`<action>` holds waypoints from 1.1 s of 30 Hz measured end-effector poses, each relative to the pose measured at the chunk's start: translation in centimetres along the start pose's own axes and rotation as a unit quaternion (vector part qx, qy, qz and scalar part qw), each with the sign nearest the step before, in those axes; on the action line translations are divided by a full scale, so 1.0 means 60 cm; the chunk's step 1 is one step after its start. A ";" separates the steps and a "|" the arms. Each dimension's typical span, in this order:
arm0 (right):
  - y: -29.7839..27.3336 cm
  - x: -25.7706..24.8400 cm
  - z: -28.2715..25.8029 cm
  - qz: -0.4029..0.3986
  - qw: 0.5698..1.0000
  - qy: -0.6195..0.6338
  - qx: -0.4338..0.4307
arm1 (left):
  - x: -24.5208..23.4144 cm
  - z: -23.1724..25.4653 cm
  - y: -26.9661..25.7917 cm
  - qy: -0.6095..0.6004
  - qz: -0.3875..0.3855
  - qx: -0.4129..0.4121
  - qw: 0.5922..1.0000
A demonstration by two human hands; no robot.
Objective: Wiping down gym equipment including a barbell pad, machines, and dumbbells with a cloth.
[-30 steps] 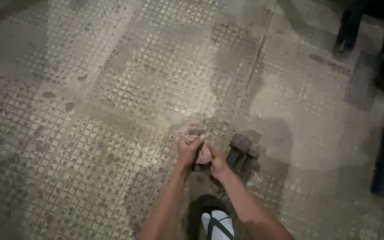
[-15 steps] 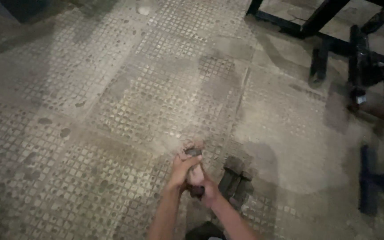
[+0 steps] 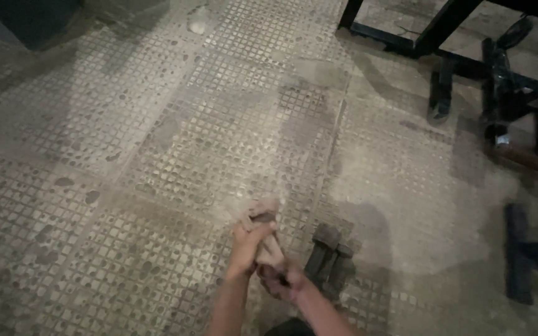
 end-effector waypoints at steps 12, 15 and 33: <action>-0.011 0.060 0.023 0.214 0.962 0.155 0.064 | -0.006 0.004 -0.010 -0.060 -0.088 -0.098 0.989; -0.010 0.002 0.036 0.159 0.963 0.205 0.070 | -0.007 0.012 0.006 0.116 -0.166 -0.126 0.971; -0.065 -0.017 0.029 0.308 0.903 0.258 -0.155 | 0.070 -0.067 -0.025 0.233 -0.209 0.003 0.950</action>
Point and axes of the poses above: each hand's wrist, its own y-axis towards the middle knuckle, its own x-axis out of the palm, z = x × y, the point moved 7 cm from there along y, towards the middle knuckle, and after that the axes turned 6 degrees about -z, right-handed, at the moved point
